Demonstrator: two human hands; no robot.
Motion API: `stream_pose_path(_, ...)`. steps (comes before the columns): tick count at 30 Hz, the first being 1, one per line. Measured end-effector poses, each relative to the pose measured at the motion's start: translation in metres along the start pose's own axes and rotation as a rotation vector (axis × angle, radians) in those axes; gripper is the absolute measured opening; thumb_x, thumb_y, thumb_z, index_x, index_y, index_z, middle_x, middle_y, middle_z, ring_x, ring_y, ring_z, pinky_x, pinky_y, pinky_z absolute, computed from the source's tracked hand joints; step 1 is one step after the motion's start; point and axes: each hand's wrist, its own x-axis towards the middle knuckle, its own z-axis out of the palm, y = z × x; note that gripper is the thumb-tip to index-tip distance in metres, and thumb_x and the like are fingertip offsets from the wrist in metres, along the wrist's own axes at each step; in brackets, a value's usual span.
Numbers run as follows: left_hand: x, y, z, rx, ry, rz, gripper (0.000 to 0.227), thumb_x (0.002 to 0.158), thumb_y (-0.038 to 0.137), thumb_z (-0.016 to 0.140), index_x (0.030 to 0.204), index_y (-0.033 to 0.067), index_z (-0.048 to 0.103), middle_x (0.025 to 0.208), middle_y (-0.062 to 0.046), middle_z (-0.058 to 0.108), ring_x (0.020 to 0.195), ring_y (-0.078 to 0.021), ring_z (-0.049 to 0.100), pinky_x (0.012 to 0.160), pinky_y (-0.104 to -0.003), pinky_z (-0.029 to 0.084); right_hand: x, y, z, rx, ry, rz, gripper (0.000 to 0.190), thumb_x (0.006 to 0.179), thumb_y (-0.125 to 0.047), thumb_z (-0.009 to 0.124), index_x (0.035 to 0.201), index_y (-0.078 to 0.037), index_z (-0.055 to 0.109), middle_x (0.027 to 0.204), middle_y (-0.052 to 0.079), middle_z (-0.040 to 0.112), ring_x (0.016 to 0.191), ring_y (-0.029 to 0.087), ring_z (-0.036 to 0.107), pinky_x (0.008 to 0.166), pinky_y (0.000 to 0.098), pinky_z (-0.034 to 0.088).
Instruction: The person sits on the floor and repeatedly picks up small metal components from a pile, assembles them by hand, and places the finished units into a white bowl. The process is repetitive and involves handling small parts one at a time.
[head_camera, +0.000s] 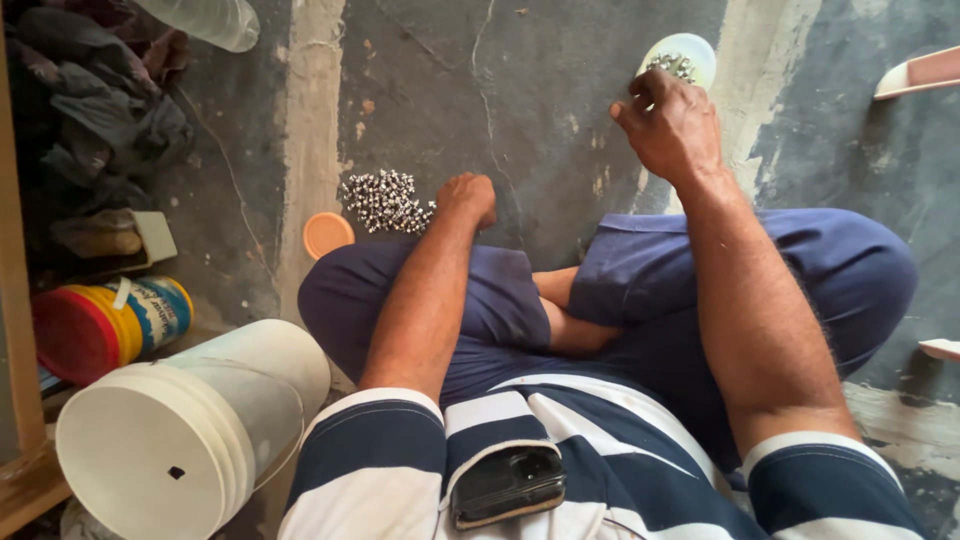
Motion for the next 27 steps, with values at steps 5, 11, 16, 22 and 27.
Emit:
stream_pose_path(5,0.002,-0.006,0.002,-0.006,0.137,0.037,0.025,0.082,0.007,0.071,0.105,0.0090,0.080,0.117,-0.017,0.074,0.113,-0.0347,0.070,0.091,-0.045,0.058,0.002,-0.006,0.005,0.037,-0.080,0.015,0.034,0.094,-0.030,0.077,0.114,-0.003,0.071,0.105,0.014,0.075,0.098,0.032,0.072,0.085,0.0445,0.054)
stream_pose_path(11,-0.018,0.009,-0.034,-0.157,0.216,0.092,0.021,0.081,0.010,0.072,0.101,0.0081,0.078,0.108,-0.018,0.073,0.105,-0.0363,0.069,0.087,-0.045,0.055,-0.003,-0.018,0.009,0.083,-0.204,-0.008,0.036,0.093,-0.030,0.077,0.116,-0.003,0.072,0.103,0.016,0.076,0.094,0.031,0.073,0.085,0.0436,0.056)
stream_pose_path(16,-0.047,0.034,-0.072,-0.778,0.403,0.336,0.021,0.083,0.023,0.080,0.095,0.0073,0.073,0.089,-0.009,0.079,0.082,-0.0229,0.077,0.077,-0.037,0.058,-0.005,-0.034,0.010,0.288,-0.295,-0.046,0.034,0.095,-0.028,0.075,0.115,-0.001,0.073,0.098,0.016,0.076,0.088,0.026,0.074,0.078,0.0377,0.057)
stream_pose_path(22,-0.071,0.046,-0.087,-1.105,0.456,0.560,0.014,0.088,0.012,0.080,0.099,0.0044,0.075,0.087,-0.007,0.080,0.080,-0.0121,0.076,0.072,-0.029,0.059,-0.007,-0.052,0.014,0.550,-0.352,0.071,0.024,0.098,-0.022,0.072,0.111,-0.002,0.074,0.089,0.010,0.075,0.081,0.015,0.069,0.072,0.0299,0.055)
stream_pose_path(27,-0.070,0.051,-0.090,-1.179,0.480,0.651,0.020,0.088,0.009,0.078,0.106,0.0015,0.074,0.094,-0.009,0.079,0.084,-0.0119,0.076,0.076,-0.028,0.061,-0.006,-0.048,0.016,0.712,-0.327,0.120,0.019,0.095,-0.012,0.075,0.108,0.001,0.074,0.091,0.005,0.074,0.083,0.010,0.067,0.074,0.0255,0.054)
